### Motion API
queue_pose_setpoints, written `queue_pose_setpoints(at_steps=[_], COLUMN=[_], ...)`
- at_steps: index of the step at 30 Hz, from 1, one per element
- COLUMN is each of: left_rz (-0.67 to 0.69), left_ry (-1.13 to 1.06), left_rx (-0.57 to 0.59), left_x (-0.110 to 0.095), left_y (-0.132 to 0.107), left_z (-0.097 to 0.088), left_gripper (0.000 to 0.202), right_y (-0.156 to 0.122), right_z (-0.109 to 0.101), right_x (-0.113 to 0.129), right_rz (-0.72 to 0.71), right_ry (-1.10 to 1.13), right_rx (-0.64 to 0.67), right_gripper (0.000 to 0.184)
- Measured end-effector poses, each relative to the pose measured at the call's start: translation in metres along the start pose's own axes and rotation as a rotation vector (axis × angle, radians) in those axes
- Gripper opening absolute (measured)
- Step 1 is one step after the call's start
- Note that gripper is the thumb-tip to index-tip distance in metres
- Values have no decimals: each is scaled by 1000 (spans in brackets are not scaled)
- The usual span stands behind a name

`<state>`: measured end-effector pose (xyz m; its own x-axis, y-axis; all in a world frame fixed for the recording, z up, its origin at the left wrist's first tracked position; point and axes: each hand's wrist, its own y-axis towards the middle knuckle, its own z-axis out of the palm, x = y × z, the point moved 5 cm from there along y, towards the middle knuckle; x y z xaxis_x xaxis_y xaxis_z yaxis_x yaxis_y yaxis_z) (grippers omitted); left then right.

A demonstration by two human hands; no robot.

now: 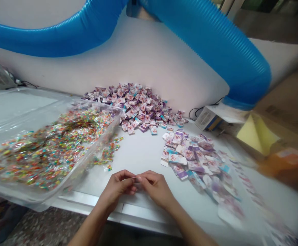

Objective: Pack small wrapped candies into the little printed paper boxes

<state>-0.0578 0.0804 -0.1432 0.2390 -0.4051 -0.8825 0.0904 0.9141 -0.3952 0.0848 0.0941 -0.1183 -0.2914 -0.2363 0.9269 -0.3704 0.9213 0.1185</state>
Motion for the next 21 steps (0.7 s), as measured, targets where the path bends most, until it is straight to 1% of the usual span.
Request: queue_pose_setpoints(at_steps=[3, 5, 8, 10, 12, 14, 17, 19, 21], left_rz=[37, 83, 214, 281, 294, 290, 304, 335, 360], left_ry=[34, 133, 322, 367, 344, 296, 277, 316, 363], left_rx=[60, 84, 81, 92, 137, 189, 230, 229, 208], left_x=[0, 0, -2, -5, -6, -6, -5, -4, -2], left_y=[-2, -2, -1, 1, 2, 2, 2, 1, 0], left_z=[-2, -4, -8, -9, -8, -8, -8, -9, -10], left_gripper=[28, 32, 30, 25, 24, 25, 28, 27, 26], right_y=[3, 5, 6, 6, 5, 1, -8, -12, -13], right_z=[-4, -6, -7, -6, -3, 2, 7, 7, 4], right_x=[0, 2, 10, 15, 17, 17, 12, 8, 7], right_rz=[57, 74, 33, -22, -99, -214, -411, -491, -476], right_ry=[-46, -81, -177, -292, -431, -557, -707, -738, -651], right_rx=[20, 49, 101, 136, 171, 199, 160, 120, 131], right_gripper=[20, 20, 23, 24, 24, 23, 28, 32, 31])
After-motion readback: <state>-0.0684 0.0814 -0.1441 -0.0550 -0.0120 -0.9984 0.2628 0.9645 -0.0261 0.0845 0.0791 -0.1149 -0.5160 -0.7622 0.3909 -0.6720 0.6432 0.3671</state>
